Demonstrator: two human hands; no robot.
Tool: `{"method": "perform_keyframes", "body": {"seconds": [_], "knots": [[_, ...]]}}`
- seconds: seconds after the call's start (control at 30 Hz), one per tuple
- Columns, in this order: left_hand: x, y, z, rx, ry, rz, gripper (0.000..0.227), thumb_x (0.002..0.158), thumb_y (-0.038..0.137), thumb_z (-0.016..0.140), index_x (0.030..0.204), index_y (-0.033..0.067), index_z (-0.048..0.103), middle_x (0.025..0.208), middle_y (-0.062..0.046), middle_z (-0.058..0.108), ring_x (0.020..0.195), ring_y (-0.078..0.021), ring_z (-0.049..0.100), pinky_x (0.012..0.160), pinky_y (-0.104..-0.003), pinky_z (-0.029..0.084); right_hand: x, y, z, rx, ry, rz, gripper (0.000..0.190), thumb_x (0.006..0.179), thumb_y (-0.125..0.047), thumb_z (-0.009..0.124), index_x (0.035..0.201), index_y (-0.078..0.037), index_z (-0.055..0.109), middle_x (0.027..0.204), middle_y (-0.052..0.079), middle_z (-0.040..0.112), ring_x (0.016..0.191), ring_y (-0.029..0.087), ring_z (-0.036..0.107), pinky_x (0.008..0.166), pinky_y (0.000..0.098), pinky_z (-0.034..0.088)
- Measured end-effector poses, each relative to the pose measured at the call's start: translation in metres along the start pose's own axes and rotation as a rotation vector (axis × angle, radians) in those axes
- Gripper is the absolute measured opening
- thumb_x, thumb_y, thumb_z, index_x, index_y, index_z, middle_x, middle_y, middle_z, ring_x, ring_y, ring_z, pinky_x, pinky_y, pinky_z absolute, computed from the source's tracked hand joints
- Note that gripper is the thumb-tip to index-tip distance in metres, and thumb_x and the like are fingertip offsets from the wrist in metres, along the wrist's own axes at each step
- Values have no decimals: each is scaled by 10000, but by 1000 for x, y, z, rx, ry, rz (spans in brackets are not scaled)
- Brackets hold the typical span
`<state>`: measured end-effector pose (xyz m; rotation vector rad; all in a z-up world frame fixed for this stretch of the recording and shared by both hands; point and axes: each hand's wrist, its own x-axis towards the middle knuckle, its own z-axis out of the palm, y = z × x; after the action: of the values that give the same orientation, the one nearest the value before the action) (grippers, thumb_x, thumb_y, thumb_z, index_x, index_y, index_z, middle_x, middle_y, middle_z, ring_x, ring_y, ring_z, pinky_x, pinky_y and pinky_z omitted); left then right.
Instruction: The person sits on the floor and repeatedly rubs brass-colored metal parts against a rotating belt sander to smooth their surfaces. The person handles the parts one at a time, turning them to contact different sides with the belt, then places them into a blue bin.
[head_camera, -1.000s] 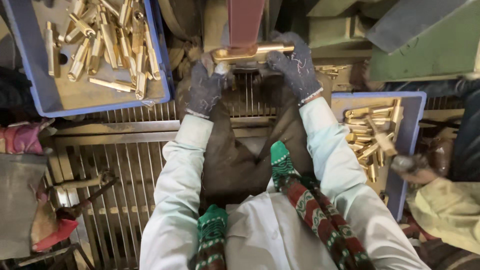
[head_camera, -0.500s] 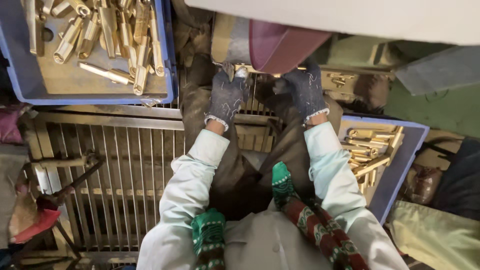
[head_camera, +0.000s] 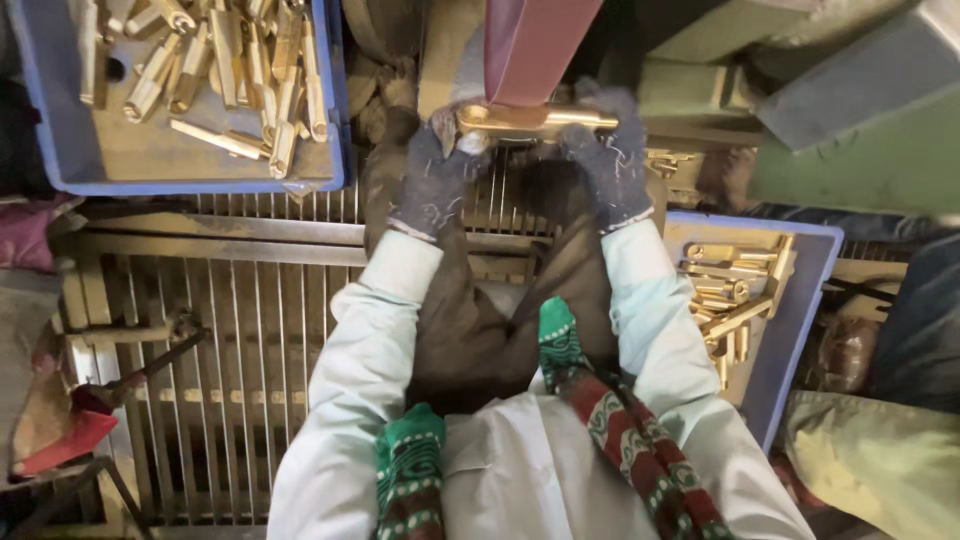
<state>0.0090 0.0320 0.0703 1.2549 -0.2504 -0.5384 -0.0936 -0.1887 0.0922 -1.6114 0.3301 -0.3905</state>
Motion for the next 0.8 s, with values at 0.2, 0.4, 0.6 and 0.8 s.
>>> {"method": "perform_keyframes", "body": {"seconds": [0.2, 0.4, 0.6, 0.8], "knots": [[-30, 54, 6, 118, -292, 277, 540, 1019, 341, 739, 1420, 17, 580, 1381, -93, 636, 1327, -197, 586, 1172, -333, 455, -48, -17, -17, -56, 37, -354, 515, 909, -229, 892, 1296, -46, 606, 1281, 104, 565, 1210, 282, 594, 1128, 370, 532], [-6, 32, 23, 86, -369, 73, 485, 986, 205, 705, 1425, 37, 587, 1193, -49, 680, 1005, -130, 633, 897, -296, 532, -50, -22, -22, 454, 84, 71, 524, 871, -159, 830, 1309, -86, 552, 1342, 169, 588, 1159, 273, 698, 937, 436, 655], [24, -25, 29, 126, -174, -85, 304, 983, 148, 667, 1263, 32, 646, 973, -43, 705, 737, -89, 634, 632, -251, 539, -31, -15, -22, 350, 155, 209, 397, 955, -128, 766, 1282, -7, 575, 1404, 116, 569, 1033, 252, 680, 844, 450, 686], [34, -64, 39, 52, 61, -299, 198, 990, 169, 703, 1065, 4, 625, 771, -14, 640, 598, -94, 578, 506, -272, 472, -10, 4, -14, 367, 320, 502, 428, 894, -94, 736, 1264, -19, 533, 1036, 159, 691, 722, 226, 708, 672, 403, 670]]}}
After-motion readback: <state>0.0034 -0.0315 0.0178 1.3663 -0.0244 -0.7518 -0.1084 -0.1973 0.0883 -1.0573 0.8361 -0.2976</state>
